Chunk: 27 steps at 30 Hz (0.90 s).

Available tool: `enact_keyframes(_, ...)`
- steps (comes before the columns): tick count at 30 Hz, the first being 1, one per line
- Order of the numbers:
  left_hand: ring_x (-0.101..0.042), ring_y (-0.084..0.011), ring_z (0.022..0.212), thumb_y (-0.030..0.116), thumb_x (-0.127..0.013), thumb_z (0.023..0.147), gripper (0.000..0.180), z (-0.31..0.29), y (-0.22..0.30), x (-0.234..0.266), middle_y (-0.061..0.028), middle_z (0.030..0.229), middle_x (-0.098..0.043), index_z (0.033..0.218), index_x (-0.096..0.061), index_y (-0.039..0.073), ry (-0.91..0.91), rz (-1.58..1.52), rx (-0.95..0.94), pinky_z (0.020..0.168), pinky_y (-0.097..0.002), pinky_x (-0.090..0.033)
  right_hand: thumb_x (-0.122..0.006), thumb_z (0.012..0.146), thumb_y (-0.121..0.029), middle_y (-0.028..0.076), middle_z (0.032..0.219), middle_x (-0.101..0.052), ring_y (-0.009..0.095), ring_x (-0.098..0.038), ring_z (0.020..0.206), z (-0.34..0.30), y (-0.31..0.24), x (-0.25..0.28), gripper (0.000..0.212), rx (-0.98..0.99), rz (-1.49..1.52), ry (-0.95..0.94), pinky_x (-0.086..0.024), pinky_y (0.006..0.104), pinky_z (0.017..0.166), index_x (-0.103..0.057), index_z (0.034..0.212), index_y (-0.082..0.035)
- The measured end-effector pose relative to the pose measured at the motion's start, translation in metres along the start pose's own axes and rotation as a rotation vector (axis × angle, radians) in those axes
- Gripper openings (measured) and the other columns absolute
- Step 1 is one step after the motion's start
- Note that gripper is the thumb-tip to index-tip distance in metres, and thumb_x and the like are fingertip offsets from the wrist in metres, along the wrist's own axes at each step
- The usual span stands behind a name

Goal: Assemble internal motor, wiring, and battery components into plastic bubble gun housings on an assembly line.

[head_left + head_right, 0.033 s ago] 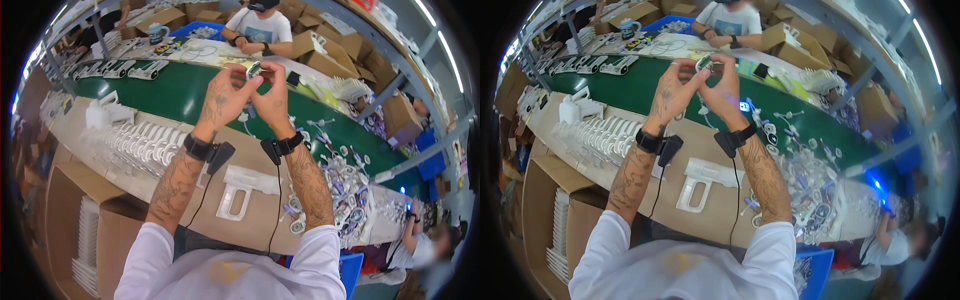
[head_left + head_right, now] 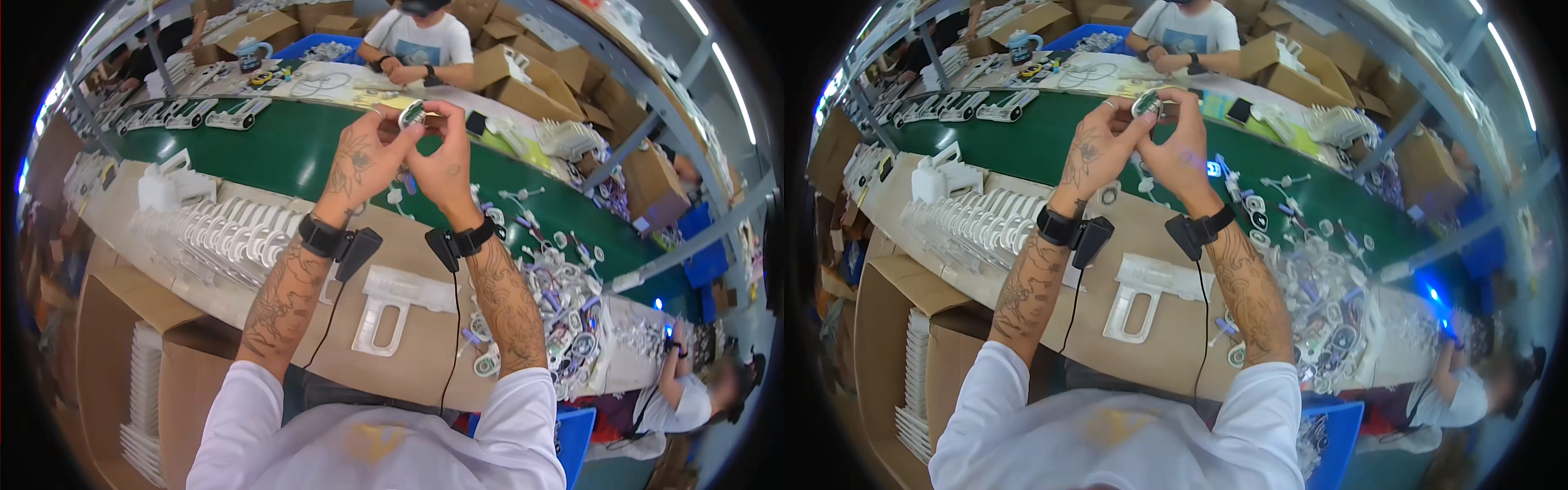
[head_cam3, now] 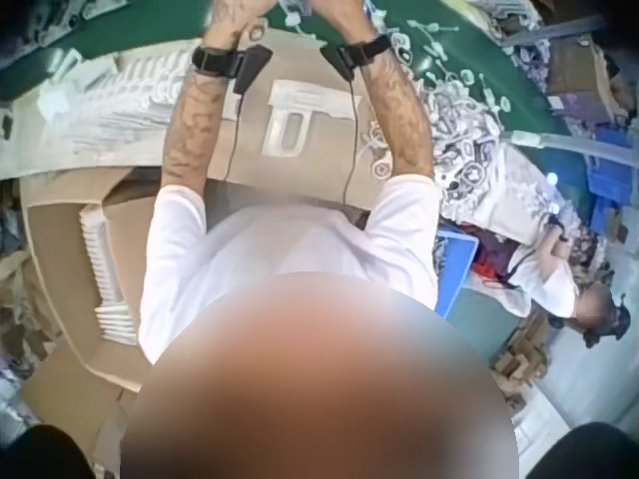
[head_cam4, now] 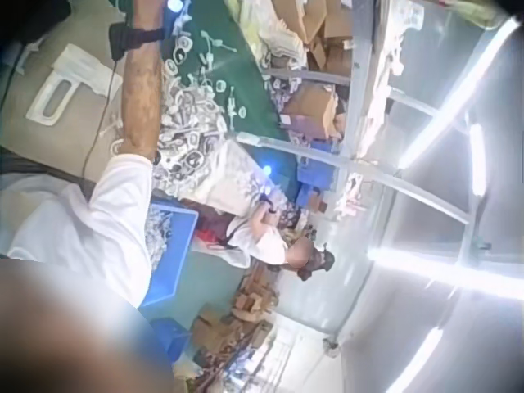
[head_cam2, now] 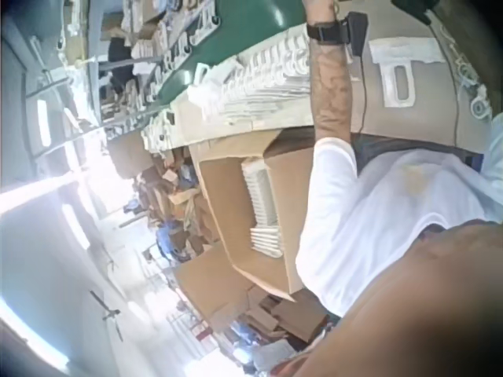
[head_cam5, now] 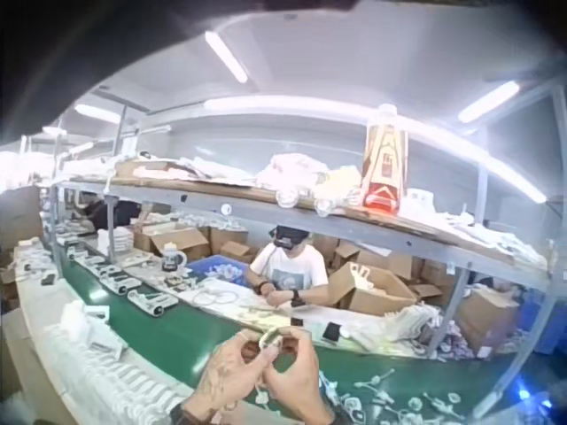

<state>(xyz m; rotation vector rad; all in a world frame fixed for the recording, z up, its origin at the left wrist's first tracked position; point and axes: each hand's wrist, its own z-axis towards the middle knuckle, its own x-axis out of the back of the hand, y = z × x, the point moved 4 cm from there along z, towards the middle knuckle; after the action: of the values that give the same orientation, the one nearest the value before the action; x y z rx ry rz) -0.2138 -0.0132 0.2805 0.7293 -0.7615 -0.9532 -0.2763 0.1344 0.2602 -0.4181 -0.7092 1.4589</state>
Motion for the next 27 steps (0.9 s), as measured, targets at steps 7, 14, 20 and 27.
enact_keyframes(7, -0.081, -0.0152, 0.090, 0.028, -0.073, 0.112, 0.031, -0.047, 0.019, -0.007, -0.0105, 0.101, -0.084, 0.120, -0.071, -0.001, -0.042, -0.268, 0.085, 0.079, -0.0322, -0.061, -0.070, 0.103, -0.001, 0.013, 0.127, -0.064, 0.024, -0.070, 0.114, -0.116, -0.017, 0.058, 0.035, -0.079, 0.074, 0.045, -0.058, 0.0379, 0.100, -0.064, 0.137, -0.001)
enact_keyframes(14, -0.080, -0.0178, 0.088, 0.020, -0.066, 0.116, 0.025, -0.064, 0.041, -0.009, -0.0127, 0.112, -0.076, 0.127, -0.063, -0.003, -0.221, -0.382, 0.169, 0.085, -0.0345, -0.065, -0.079, 0.104, -0.008, 0.011, 0.135, -0.072, 0.020, -0.071, 0.120, -0.157, -0.008, 0.031, 0.036, -0.316, 0.353, -0.157, -0.058, 0.0379, 0.106, -0.066, 0.137, 0.000)
enact_keyframes(20, -0.070, -0.0091, 0.073, 0.028, -0.067, 0.116, 0.030, -0.063, 0.040, 0.013, -0.0060, 0.100, -0.076, 0.127, -0.067, 0.001, -0.104, -0.200, 0.159, 0.062, -0.0280, -0.053, -0.082, 0.103, -0.011, 0.009, 0.129, -0.071, 0.018, -0.071, 0.115, -0.163, 0.001, 0.010, 0.037, -0.411, 0.419, -0.184, -0.058, 0.0379, 0.104, -0.065, 0.134, -0.001)
enact_keyframes(27, -0.058, -0.0116, 0.068, 0.025, -0.067, 0.115, 0.026, -0.043, 0.013, 0.035, -0.0051, 0.101, -0.072, 0.129, -0.069, 0.003, 0.046, 0.031, -0.062, 0.063, -0.0338, -0.049, -0.077, 0.108, -0.015, 0.006, 0.111, -0.071, 0.009, -0.066, 0.093, -0.136, -0.012, 0.040, 0.030, -0.594, 0.408, -0.240, -0.057, 0.0285, 0.078, -0.067, 0.132, 0.001)
